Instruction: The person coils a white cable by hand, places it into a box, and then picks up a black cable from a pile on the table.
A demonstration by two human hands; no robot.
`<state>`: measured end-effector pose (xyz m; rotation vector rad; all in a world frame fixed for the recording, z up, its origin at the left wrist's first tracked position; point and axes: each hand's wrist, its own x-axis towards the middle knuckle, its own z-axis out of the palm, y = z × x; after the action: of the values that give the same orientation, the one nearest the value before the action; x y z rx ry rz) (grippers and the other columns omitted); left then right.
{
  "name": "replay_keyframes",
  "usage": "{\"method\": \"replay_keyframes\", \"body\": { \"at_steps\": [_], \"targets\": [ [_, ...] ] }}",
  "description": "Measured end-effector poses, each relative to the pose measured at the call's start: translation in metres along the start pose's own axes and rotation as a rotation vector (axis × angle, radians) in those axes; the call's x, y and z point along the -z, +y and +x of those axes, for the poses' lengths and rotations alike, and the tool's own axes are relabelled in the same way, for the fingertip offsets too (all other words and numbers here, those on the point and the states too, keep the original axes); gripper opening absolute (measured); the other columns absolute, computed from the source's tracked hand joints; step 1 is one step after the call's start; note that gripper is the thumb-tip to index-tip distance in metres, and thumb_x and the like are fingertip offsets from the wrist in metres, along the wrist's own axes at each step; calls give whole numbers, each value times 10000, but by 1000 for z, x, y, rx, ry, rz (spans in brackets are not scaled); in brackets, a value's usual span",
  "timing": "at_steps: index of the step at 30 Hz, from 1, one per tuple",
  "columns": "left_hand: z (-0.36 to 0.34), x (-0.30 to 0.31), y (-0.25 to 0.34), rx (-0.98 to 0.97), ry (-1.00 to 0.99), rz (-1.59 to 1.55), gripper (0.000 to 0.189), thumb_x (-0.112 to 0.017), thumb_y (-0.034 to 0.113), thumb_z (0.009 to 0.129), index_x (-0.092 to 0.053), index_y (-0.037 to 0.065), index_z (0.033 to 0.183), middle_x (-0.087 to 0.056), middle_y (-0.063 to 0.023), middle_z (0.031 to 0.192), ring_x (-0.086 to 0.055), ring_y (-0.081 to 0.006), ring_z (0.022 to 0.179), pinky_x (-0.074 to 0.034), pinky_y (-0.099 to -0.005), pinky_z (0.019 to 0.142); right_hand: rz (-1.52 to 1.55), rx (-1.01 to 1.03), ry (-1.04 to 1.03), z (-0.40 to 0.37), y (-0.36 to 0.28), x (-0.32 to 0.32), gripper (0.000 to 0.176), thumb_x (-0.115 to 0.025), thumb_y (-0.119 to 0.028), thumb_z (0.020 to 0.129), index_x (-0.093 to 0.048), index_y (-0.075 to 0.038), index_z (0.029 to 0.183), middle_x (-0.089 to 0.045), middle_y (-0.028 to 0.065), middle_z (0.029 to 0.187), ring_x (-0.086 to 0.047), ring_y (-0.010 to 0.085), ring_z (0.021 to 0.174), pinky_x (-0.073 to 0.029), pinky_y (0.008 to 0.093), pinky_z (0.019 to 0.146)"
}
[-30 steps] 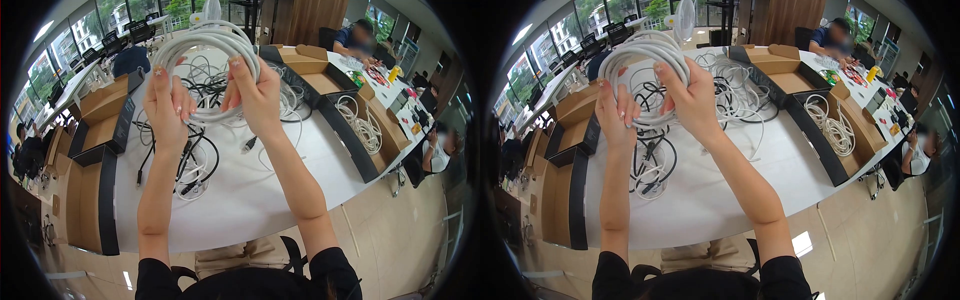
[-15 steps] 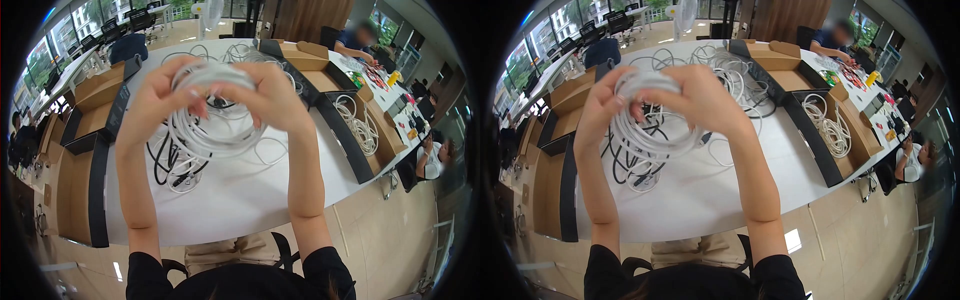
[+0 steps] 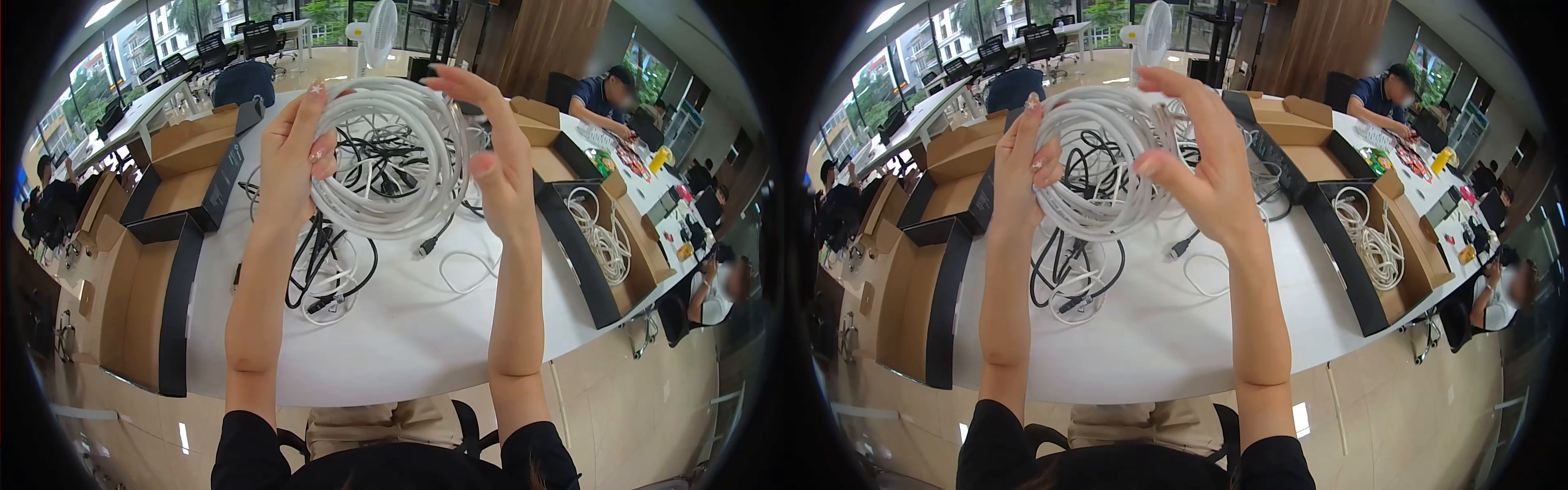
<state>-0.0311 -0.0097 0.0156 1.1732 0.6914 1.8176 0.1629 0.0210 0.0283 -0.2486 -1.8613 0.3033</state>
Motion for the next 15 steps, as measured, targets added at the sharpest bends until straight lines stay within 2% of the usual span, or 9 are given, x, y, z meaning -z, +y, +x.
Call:
{"method": "replay_keyframes", "body": {
  "at_steps": [2,3,5,6,7,10,13,15],
  "targets": [
    [3,5,-2,-17,14,-78,301,-522,321,912,-604,35,964,-345,57,514,-264,-4,405,-199,-167,366,-175,71,-7,-2,1,-3,840,-708,-500,662,-413,-12,1279,-501,146,1222,-450,275,1145,-270,450,989],
    [3,5,-3,-43,54,-78,302,-521,325,912,-605,40,964,-339,57,513,-260,-5,403,-196,-169,365,-219,-13,-33,-6,-5,-9,999,-761,-483,597,-299,-18,1352,-402,156,1333,-333,342,1250,-133,544,1037],
    [2,2,-5,-93,128,-74,303,-520,335,911,-607,49,966,-326,59,512,-253,-7,399,-189,-174,363,-405,-64,-20,-8,-10,-19,976,-758,-439,615,-288,-26,1364,-367,169,1363,-281,328,1296,-134,487,1062],
    [2,2,-3,-70,95,-111,301,-518,337,912,-607,54,966,-324,59,511,-249,-8,395,-187,-175,362,-499,-92,-12,-8,-10,-22,966,-757,-418,623,-283,-29,1370,-350,175,1378,-254,321,1319,-134,459,1074],
    [1,2,-2,-43,61,-146,299,-516,340,913,-606,60,966,-322,59,511,-246,-10,391,-185,-176,361,-544,-81,-14,-7,-8,-21,862,-724,-362,676,-306,-38,1356,-332,174,1389,-210,350,1331,-58,508,1071],
    [-3,1,2,18,-51,-182,296,-500,344,920,-599,71,977,-319,58,507,-240,-12,377,-183,-178,359,-559,-4,-32,-6,5,-14,755,-690,-347,720,-340,-40,1314,-390,131,1349,-232,370,1312,-52,633,1014],
    [-8,-3,4,80,-115,-136,319,-480,349,928,-582,59,1014,-321,56,501,-238,-14,363,-185,-178,354,-563,37,-24,-5,0,-10,541,-630,-212,785,-412,-51,1253,-492,107,1247,-352,324,1255,-126,579,1024],
    [-10,-4,2,86,-179,-113,348,-465,354,933,-571,41,1042,-319,54,497,-235,-15,356,-186,-177,350,-385,-13,-55,-3,0,-10,491,-597,-123,806,-424,-66,1263,-545,106,1146,-464,304,1135,-260,497,971]
  ]
}}
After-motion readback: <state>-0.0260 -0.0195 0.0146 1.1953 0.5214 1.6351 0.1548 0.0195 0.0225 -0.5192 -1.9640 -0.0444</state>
